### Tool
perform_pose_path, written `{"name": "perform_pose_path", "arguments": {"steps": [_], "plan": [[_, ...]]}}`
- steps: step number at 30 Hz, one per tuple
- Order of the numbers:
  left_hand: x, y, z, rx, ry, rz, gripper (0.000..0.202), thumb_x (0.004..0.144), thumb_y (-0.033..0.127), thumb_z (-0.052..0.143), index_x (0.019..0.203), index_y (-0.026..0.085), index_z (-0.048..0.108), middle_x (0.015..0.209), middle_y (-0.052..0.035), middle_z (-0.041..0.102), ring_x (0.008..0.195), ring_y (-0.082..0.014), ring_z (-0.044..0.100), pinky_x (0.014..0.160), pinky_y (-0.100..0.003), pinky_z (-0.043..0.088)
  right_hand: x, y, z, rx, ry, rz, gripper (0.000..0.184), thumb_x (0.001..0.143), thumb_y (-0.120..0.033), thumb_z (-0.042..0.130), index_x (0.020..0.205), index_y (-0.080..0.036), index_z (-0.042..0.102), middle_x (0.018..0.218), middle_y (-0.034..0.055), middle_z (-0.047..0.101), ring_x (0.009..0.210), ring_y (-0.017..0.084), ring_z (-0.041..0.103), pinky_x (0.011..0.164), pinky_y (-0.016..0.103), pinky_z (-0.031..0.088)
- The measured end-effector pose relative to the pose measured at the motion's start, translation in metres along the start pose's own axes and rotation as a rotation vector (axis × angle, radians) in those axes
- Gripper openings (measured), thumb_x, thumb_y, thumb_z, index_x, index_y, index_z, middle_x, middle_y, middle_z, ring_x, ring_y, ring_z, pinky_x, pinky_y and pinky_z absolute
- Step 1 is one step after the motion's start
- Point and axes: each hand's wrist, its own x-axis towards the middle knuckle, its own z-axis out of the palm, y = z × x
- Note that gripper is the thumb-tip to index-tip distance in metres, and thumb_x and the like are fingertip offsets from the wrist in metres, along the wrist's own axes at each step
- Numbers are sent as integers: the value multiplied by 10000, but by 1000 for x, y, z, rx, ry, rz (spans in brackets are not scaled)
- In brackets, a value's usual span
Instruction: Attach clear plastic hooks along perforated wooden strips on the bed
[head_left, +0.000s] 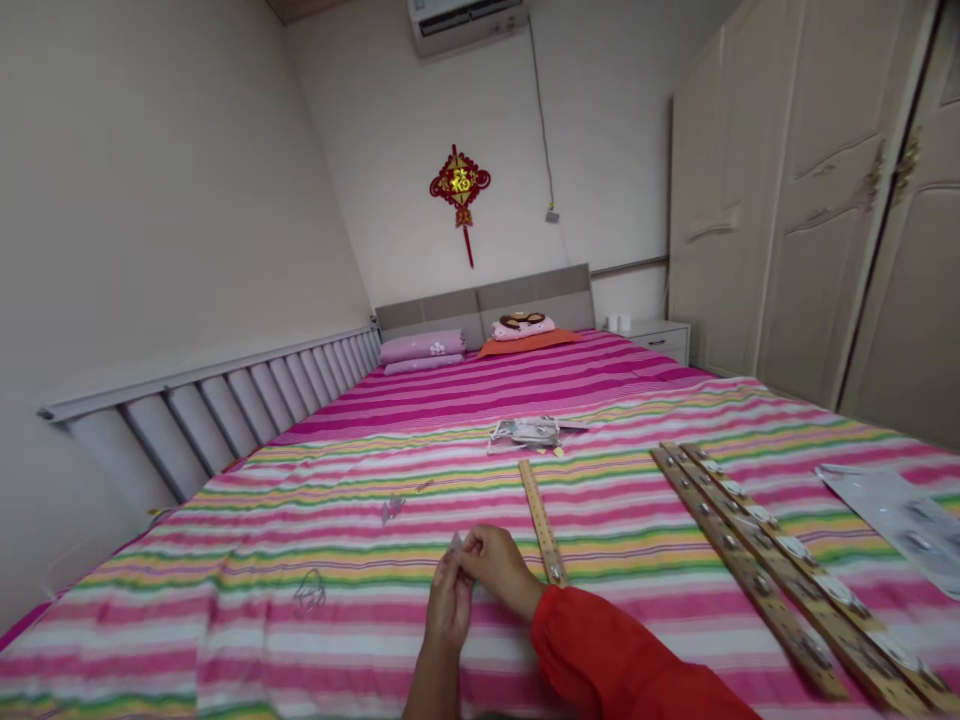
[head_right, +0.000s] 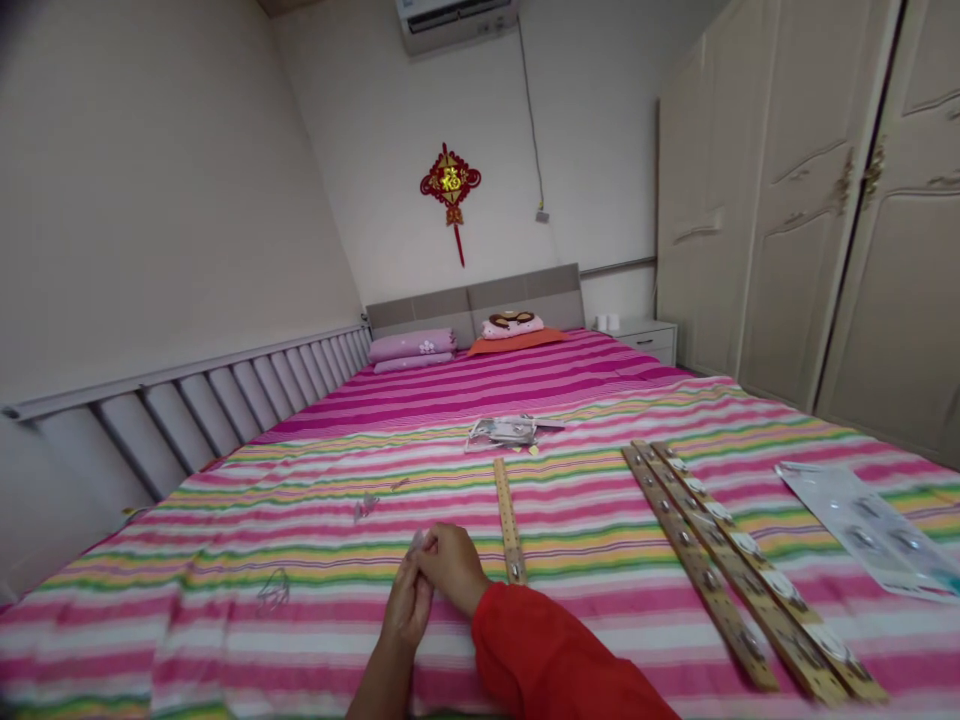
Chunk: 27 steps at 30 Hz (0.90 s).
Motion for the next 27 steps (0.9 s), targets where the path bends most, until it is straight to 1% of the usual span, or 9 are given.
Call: {"name": "perform_pose_path", "arguments": {"steps": [3, 7, 10, 13, 16, 18, 20, 24, 27], "plan": [[-2, 0, 1, 41, 20, 1, 186, 651, 177, 743, 816, 139, 666, 803, -61, 702, 837, -168, 668, 778, -237, 515, 2, -2, 7, -88, 63, 24, 99, 645, -122, 621, 578, -183, 583, 537, -35, 565, 536, 116, 488, 492, 213, 297], [-4, 0, 4, 64, 31, 1, 183, 664, 177, 732, 832, 140, 671, 863, -80, 706, 854, -176, 667, 784, -246, 514, 4, -1, 11, -147, 101, 39, 143, 661, -123, 596, 544, -192, 550, 544, -24, 570, 537, 119, 472, 507, 227, 283], [-5, 1, 6, 43, 36, -5, 208, 650, 155, 744, 846, 145, 675, 882, -75, 706, 824, -153, 664, 752, -223, 517, 7, 2, 10, -150, 127, 67, 172, 662, -111, 574, 525, -199, 519, 527, -23, 555, 530, 124, 471, 502, 231, 276], [-5, 2, 6, -7, -1, -5, 229, 640, 145, 762, 853, 146, 679, 798, -38, 690, 722, -102, 641, 666, -172, 506, 11, 7, 5, -117, 167, 110, 212, 636, -73, 552, 494, -207, 467, 501, -31, 524, 524, 125, 461, 492, 228, 277], [-5, 2, 5, -48, 16, 19, 201, 641, 122, 763, 821, 151, 678, 668, 11, 633, 600, -55, 587, 573, -130, 473, 15, 12, -5, -43, 195, 156, 267, 622, -52, 528, 450, -215, 406, 457, -46, 472, 503, 117, 454, 479, 219, 296], [-4, 3, 5, -60, 67, 24, 156, 650, 103, 751, 775, 149, 670, 636, 19, 607, 565, -43, 563, 537, -119, 457, 15, 14, -13, 29, 182, 197, 270, 632, -70, 513, 442, -222, 396, 416, -61, 428, 436, 107, 439, 437, 216, 300], [-4, 3, 6, -44, 108, 20, 135, 654, 98, 745, 755, 142, 667, 646, 7, 608, 561, -42, 558, 521, -118, 451, 13, 14, -22, 110, 149, 238, 235, 652, -112, 502, 460, -223, 425, 383, -74, 411, 356, 98, 416, 382, 214, 292], [-3, -1, 10, 59, 138, 27, 255, 604, 153, 788, 834, 120, 682, 659, -11, 619, 552, -45, 548, 511, -129, 443, 4, 13, -45, 255, 105, 268, 147, 671, -229, 521, 527, -207, 500, 356, -77, 439, 285, 87, 391, 321, 204, 272], [-3, -7, 11, 181, 171, 60, 316, 549, 236, 816, 791, 106, 662, 600, -8, 606, 515, -52, 530, 493, -148, 429, -7, 13, -62, 331, 130, 246, 138, 652, -302, 561, 568, -205, 510, 363, -83, 442, 281, 81, 382, 309, 198, 262]]}}
